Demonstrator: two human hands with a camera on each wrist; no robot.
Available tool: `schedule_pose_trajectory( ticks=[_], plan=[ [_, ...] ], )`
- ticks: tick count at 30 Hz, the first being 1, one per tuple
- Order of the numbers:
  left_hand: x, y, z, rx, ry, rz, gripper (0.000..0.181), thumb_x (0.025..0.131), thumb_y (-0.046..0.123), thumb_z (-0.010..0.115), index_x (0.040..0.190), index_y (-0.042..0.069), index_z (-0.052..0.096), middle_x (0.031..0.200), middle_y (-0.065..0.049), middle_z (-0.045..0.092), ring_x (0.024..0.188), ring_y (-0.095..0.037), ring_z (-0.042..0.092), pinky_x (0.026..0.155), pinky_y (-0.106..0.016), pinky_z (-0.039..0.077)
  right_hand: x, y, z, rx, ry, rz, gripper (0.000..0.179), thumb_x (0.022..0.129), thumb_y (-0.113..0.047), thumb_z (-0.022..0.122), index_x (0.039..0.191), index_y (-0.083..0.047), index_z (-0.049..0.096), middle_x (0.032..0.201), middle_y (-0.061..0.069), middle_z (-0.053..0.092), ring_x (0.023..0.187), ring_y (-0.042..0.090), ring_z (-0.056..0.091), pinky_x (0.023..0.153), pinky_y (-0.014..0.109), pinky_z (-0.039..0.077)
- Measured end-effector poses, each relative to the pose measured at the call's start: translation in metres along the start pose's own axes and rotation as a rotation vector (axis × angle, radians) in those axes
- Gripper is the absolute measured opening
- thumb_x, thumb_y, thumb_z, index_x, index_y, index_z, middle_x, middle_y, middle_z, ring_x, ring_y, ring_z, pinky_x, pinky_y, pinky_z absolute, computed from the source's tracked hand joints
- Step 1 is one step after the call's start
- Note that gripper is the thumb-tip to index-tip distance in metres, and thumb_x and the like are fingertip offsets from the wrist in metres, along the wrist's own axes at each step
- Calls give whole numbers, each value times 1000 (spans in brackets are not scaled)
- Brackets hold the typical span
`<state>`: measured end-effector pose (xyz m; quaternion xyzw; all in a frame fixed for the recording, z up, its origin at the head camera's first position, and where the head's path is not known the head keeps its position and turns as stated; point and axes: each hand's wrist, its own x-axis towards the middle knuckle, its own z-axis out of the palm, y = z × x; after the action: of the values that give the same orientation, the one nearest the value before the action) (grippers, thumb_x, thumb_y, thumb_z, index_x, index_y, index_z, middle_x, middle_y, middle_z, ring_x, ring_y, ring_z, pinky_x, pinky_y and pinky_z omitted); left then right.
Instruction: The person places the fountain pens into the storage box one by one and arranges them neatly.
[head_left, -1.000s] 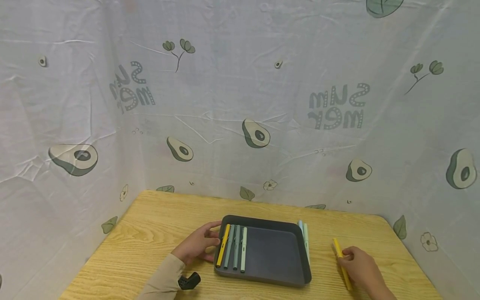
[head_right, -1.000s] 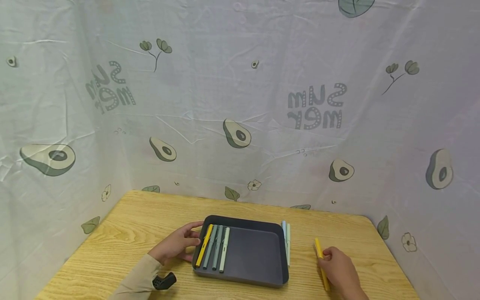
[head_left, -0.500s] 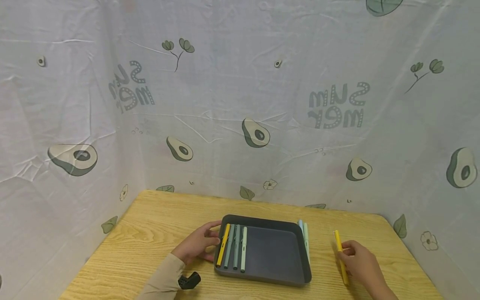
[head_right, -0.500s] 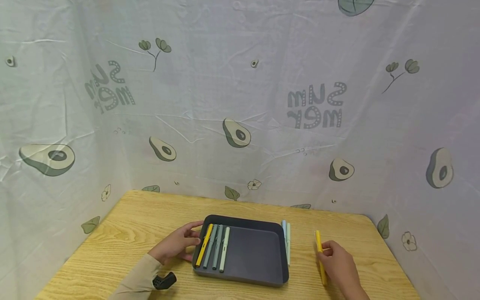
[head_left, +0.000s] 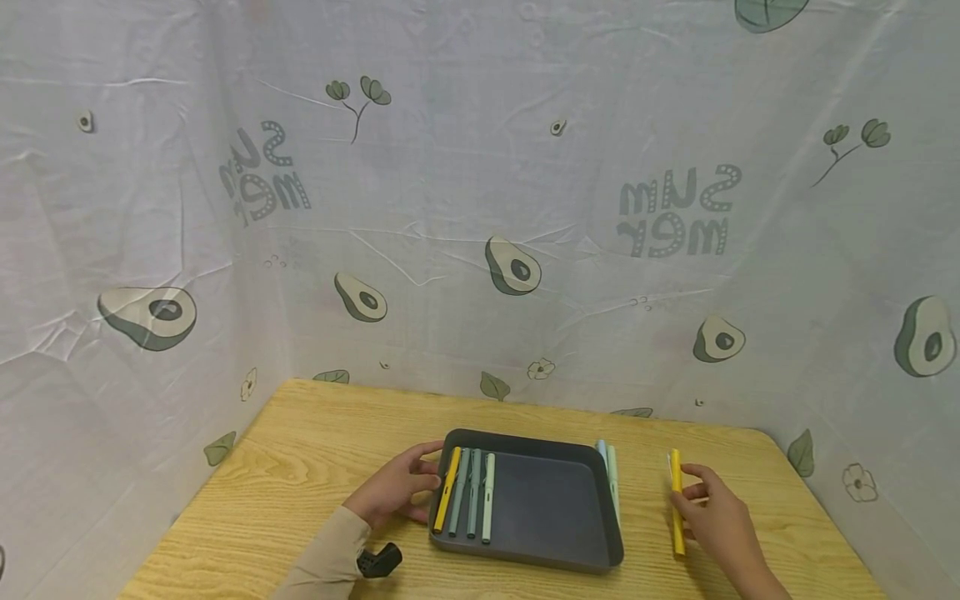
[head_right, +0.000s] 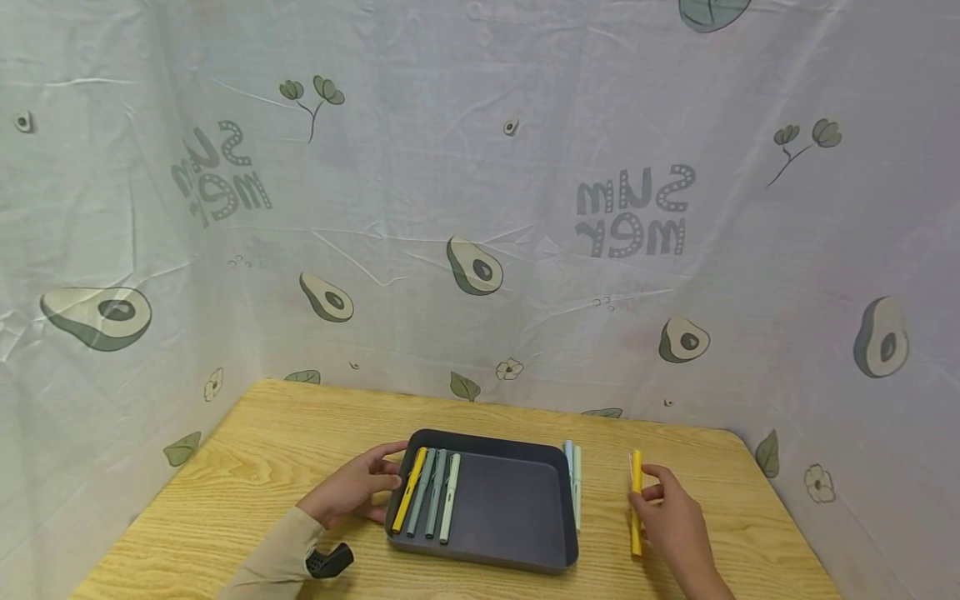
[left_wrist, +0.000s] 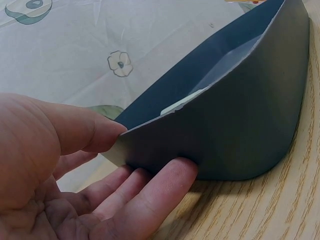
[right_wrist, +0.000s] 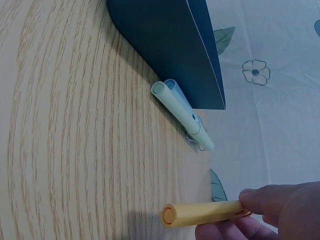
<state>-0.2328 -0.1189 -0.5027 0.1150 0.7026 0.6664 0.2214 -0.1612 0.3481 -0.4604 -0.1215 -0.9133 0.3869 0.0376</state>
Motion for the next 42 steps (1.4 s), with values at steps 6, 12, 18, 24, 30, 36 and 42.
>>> schedule_pose_trajectory(
  ticks=[6, 12, 18, 24, 30, 36, 42],
  plan=[
    [0, 0, 0, 6, 4, 1, 64, 101, 3, 61, 160, 11, 37, 139, -24, 55, 114, -32, 63, 71, -50, 64, 0, -3, 2, 4, 7, -7, 53, 100, -9, 65, 146, 6, 43, 101, 19, 64, 82, 24, 70, 58, 34, 62],
    [0, -1, 0, 7, 6, -5, 64, 101, 4, 62, 160, 12, 38, 139, -23, 55, 113, -32, 64, 70, -49, 64, -2, -8, 4, 3, 26, -19, 53, 100, -9, 66, 146, 6, 44, 101, 19, 65, 83, 24, 70, 58, 33, 62],
    [1, -1, 0, 19, 14, -14, 65, 100, 5, 63, 160, 13, 39, 138, -22, 56, 112, -31, 64, 70, -49, 64, -4, -16, 7, 5, 44, -21, 53, 99, -8, 67, 145, 5, 46, 102, 18, 65, 83, 24, 70, 58, 33, 62],
    [0, -1, 0, 26, 15, -8, 64, 101, 5, 62, 160, 12, 38, 139, -24, 55, 113, -32, 64, 70, -49, 64, -7, -23, 12, 7, 58, -34, 53, 99, -8, 68, 145, 3, 47, 103, 18, 65, 82, 22, 69, 58, 32, 62],
    [1, -1, -1, 31, 17, -8, 64, 101, 5, 63, 160, 13, 38, 139, -23, 55, 112, -31, 64, 70, -49, 64, -7, -32, 18, 31, 68, -38, 54, 98, -8, 69, 146, 3, 46, 103, 18, 65, 81, 20, 67, 58, 31, 62],
    [1, -2, -1, 32, 17, -11, 65, 101, 6, 63, 160, 13, 38, 139, -23, 55, 112, -32, 64, 70, -49, 64, -7, -40, 23, 51, 60, -56, 54, 98, -8, 70, 146, 2, 47, 105, 18, 65, 82, 20, 68, 59, 31, 62],
    [1, -1, -1, 25, 13, -10, 65, 101, 6, 63, 160, 13, 37, 139, -23, 55, 113, -32, 64, 71, -49, 64, -8, -49, 27, 80, 60, -75, 55, 98, -10, 71, 146, 1, 47, 107, 18, 65, 81, 19, 67, 59, 31, 63]
  ],
)
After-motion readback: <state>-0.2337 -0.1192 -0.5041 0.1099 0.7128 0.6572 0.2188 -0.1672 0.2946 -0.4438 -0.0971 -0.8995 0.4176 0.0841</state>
